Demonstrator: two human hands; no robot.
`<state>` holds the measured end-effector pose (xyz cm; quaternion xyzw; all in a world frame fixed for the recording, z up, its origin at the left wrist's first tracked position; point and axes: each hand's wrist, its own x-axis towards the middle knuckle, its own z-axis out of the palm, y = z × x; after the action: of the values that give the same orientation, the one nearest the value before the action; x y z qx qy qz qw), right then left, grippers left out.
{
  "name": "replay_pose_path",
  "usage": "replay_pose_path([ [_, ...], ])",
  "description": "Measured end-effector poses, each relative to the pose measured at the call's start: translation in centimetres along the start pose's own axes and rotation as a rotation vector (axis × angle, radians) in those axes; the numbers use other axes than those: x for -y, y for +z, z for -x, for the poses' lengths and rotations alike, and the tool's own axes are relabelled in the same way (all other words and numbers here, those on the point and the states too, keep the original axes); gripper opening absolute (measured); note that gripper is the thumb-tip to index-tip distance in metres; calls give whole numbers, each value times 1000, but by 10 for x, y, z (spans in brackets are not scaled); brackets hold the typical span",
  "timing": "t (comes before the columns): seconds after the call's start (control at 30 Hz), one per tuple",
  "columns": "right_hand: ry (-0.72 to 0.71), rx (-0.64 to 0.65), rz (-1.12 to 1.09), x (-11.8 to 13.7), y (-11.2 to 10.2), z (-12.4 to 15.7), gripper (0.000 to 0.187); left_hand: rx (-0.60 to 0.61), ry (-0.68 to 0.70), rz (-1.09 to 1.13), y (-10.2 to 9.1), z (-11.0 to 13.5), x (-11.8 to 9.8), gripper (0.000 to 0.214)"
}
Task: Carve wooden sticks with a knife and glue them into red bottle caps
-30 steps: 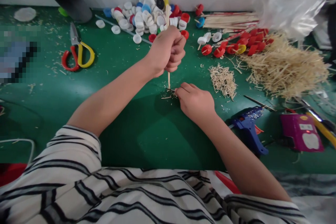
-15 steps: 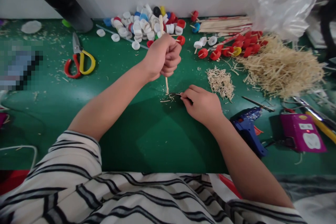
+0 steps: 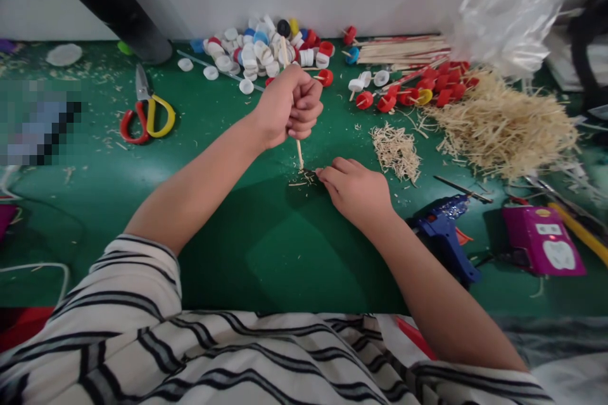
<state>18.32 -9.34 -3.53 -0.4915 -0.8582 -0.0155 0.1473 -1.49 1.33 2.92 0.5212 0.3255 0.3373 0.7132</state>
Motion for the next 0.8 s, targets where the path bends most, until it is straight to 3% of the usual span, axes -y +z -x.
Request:
replay_pose_path([
  [0.13, -20, 37, 23, 1, -2, -1, 34, 20, 27, -75, -2, -1, 1, 48],
  [0.3, 43, 45, -99, -3, -5, 1, 23, 66, 80, -194, -6, -2, 3, 57],
  [0.47, 110, 34, -188, -4, -8, 2, 17, -73, 64, -146, -3, -3, 4, 53],
  [0.8, 118, 45, -162, -4, -13, 2, 15, -160, 159, -848, 0, 9, 10, 52],
])
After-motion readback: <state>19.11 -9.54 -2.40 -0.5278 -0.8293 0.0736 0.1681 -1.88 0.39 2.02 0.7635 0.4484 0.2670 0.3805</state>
